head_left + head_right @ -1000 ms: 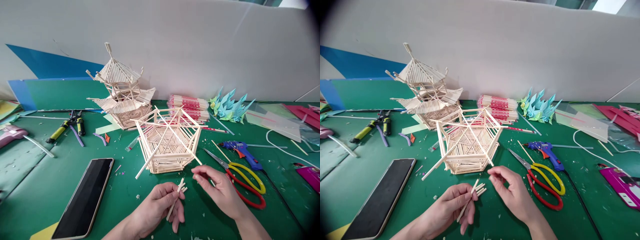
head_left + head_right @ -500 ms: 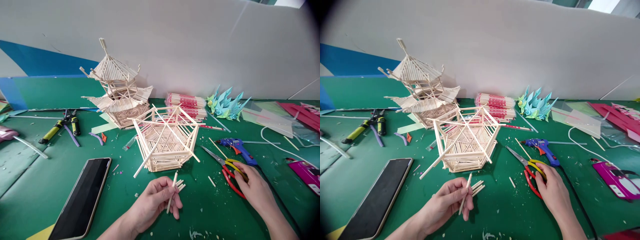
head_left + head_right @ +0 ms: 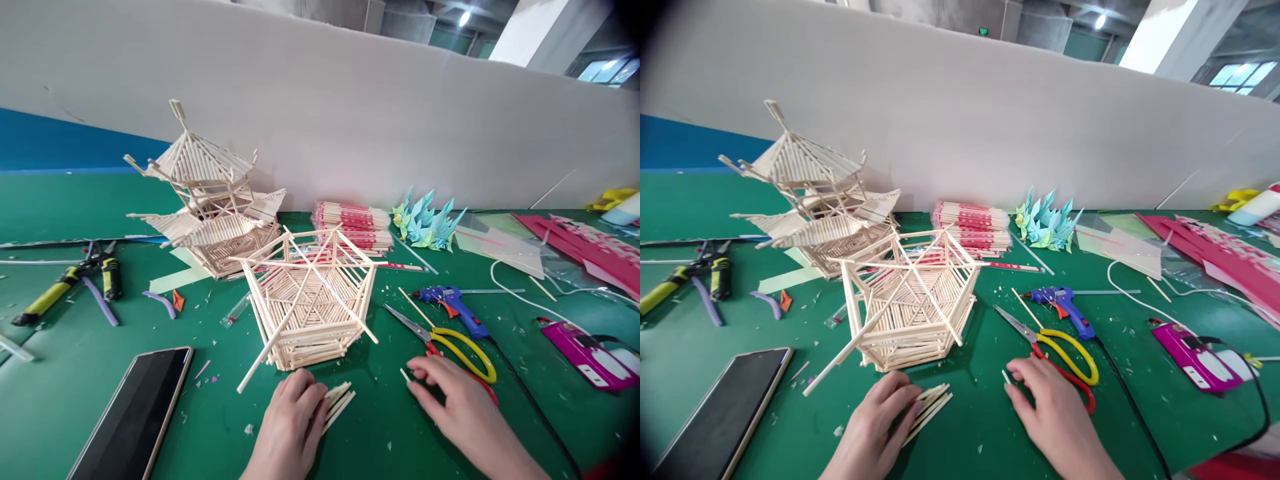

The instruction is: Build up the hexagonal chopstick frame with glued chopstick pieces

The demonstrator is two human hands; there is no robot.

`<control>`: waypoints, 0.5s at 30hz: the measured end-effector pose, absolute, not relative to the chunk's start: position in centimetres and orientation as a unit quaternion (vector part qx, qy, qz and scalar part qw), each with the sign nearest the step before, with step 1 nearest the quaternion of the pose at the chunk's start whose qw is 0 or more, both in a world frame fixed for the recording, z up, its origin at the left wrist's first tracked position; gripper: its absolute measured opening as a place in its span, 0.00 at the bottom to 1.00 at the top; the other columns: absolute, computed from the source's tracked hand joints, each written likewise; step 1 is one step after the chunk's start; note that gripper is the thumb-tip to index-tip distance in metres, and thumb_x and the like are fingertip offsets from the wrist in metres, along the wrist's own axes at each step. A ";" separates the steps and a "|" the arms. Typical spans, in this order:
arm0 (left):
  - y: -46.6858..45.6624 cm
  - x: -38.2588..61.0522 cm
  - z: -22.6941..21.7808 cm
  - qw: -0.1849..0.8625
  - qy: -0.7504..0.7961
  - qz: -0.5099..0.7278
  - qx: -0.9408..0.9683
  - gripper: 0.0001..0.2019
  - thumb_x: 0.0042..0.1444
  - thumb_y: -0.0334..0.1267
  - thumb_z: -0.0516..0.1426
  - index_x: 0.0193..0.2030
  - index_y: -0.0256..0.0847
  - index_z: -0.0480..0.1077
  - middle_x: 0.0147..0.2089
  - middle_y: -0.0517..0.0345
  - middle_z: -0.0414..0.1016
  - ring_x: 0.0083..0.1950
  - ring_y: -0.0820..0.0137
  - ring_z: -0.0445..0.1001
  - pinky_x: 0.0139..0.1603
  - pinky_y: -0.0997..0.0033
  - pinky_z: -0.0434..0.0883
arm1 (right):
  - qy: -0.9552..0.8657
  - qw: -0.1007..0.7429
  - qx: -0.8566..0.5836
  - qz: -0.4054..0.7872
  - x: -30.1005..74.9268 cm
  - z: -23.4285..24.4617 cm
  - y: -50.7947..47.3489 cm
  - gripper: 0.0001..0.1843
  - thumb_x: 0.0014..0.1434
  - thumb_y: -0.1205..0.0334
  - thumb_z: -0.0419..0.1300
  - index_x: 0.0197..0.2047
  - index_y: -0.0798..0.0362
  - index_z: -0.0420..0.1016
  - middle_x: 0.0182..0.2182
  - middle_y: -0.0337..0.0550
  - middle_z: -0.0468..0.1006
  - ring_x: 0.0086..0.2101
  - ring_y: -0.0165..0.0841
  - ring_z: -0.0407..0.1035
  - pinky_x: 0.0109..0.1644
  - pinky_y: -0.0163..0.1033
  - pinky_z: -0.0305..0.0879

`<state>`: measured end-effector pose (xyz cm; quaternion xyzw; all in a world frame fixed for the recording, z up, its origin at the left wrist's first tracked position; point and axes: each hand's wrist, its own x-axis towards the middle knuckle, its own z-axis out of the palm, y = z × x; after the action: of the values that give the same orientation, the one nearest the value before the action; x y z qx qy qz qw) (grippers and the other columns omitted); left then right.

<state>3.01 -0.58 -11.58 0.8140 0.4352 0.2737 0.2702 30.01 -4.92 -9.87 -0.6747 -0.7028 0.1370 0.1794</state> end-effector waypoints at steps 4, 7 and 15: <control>-0.4 3.0 -12.2 0.171 0.423 0.209 0.865 0.12 0.60 0.33 0.47 0.32 0.41 0.70 0.30 0.54 0.69 0.31 0.67 0.70 0.32 0.68 0.70 | -0.747 0.104 -0.634 0.172 27.7 -9.1 -4.1 0.10 0.59 0.68 0.48 0.35 0.49 0.69 0.31 0.40 0.74 0.30 0.33 0.71 0.32 0.37 0.68; -0.4 3.1 -11.9 0.151 0.410 0.191 0.879 0.10 0.59 0.33 0.47 0.33 0.41 0.69 0.30 0.54 0.70 0.31 0.67 0.71 0.32 0.68 0.71 | -0.753 0.110 -0.613 0.215 27.7 -7.9 -2.7 0.10 0.60 0.66 0.49 0.36 0.47 0.70 0.32 0.39 0.75 0.31 0.32 0.72 0.33 0.35 0.68; -0.4 2.8 -11.9 0.039 0.386 0.341 0.856 0.13 0.58 0.31 0.51 0.50 0.36 0.65 0.44 0.45 0.72 0.42 0.65 0.73 0.42 0.69 0.73 | -0.712 0.117 -0.689 0.070 30.7 -6.1 6.8 0.12 0.63 0.64 0.48 0.45 0.51 0.70 0.42 0.45 0.76 0.39 0.36 0.72 0.41 0.40 0.68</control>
<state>2.77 -0.41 -11.90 0.8560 0.3861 0.3415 0.0390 30.66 6.78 -6.06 -0.6890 -0.7118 0.0704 0.1166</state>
